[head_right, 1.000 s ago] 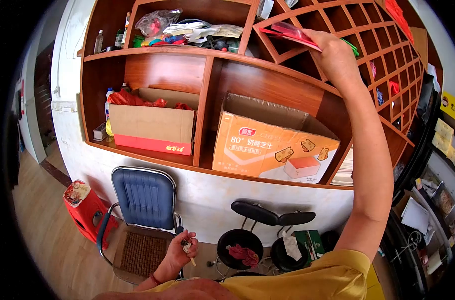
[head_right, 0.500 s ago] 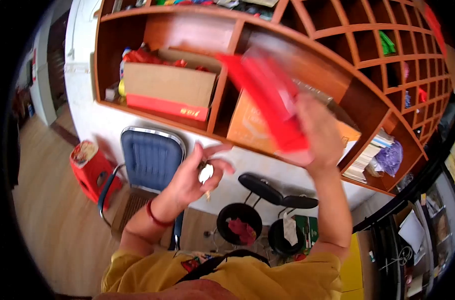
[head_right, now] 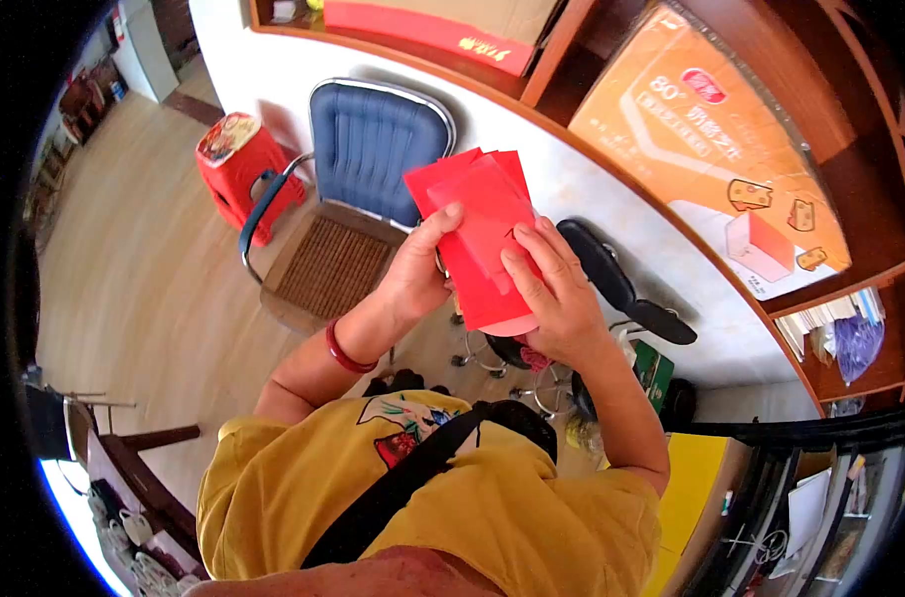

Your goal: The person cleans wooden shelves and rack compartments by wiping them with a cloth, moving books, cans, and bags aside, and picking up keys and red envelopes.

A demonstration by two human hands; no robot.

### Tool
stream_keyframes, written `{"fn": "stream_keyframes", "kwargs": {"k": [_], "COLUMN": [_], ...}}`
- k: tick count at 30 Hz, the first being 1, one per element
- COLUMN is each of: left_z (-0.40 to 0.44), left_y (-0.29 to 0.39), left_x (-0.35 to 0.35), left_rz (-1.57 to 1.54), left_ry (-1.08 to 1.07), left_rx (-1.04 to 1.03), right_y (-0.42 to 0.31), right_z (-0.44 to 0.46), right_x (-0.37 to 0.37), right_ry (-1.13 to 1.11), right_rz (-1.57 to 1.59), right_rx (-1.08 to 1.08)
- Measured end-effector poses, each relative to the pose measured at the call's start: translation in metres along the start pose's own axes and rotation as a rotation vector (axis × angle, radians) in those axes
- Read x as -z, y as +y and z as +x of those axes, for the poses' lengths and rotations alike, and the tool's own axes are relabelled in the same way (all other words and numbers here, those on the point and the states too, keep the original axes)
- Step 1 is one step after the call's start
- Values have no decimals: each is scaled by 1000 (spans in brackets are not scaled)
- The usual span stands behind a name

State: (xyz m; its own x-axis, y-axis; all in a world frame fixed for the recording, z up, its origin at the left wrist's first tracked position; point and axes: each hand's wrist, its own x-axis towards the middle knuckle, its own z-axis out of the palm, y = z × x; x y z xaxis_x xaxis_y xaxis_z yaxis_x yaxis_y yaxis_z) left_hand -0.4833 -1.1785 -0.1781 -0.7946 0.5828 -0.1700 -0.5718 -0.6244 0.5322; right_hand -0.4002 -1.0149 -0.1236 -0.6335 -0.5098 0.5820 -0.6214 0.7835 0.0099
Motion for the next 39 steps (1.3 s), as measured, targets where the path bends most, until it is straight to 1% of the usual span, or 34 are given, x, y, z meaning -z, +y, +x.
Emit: {"fn": "stream_keyframes", "kwargs": {"k": [1,2,3,5,6,7,9,10,12,13,15,16,18,22,24,25,27,28,30,31,33,34,35,37,38,39], "left_z": [1,-3,-9,-20,-24,-27,-35,-39,-43,-45,-53,-55,-58,-60,-62,-62,-58,-56,-50,-45,-31,-26,-20,-9,-4,0], "left_y": [-6,-9,-11,-15,-20,-23,-33,-39,-50,-50,-47,-44,-40,-48,-50,-51,-56,-55,-54,-53,-45,-35,-27,-16,-17,-17], "left_x": [13,21,28,40,46,53,70,78,88,89,84,85,87,87,83,84,89,90,90,92,94,90,85,77,74,69], "left_rz": [-1,-25,-35,-17,-60,-71,-40,-44,-17,-20,-63,-63,-61,-35,-36,-34,-14,-11,45,50,-197,-264,-258,-232,-121,-113], "left_ry": [5,64,84,104,128,149,88,104,22,30,9,19,-36,39,125,130,165,166,189,185,155,148,137,157,145,126], "left_rx": [18,36,44,0,1,12,19,34,71,76,87,92,89,56,41,45,58,64,36,42,116,175,173,127,63,59], "right_y": [-4,-3,-5,-13,-6,-5,-6,-4,-3,-10,-28,-29,-29,-27,-31,-32,-34,-35,-36,-32,-16,-10,-3,9,8,9], "right_z": [-1,-6,-9,-7,-18,-23,-32,-37,-40,-34,-19,-19,-19,-28,-32,-37,-46,-47,-48,-48,-46,-38,-34,-25,-18,-13], "right_x": [-3,-6,-6,-1,-11,-21,-40,-54,-79,-83,-86,-88,-92,-102,-107,-111,-118,-118,-117,-115,-102,-85,-74,-57,-47,-41], "right_ry": [-67,-202,-216,-434,-308,-323,-66,-74,-100,-130,-53,-55,-160,-214,-222,-222,-218,-214,-191,-183,-97,-83,-74,-185,-253,-242], "right_rz": [93,159,178,390,622,641,996,1007,1170,1204,1365,1373,1388,1447,1345,1350,1236,1239,1110,1109,936,808,800,457,287,269], "right_rx": [-53,-35,-39,-51,-63,-73,-685,-704,-859,-854,-908,-915,-909,-938,-985,-990,-934,-939,-926,-930,-685,-576,-571,-72,-15,-12]}}
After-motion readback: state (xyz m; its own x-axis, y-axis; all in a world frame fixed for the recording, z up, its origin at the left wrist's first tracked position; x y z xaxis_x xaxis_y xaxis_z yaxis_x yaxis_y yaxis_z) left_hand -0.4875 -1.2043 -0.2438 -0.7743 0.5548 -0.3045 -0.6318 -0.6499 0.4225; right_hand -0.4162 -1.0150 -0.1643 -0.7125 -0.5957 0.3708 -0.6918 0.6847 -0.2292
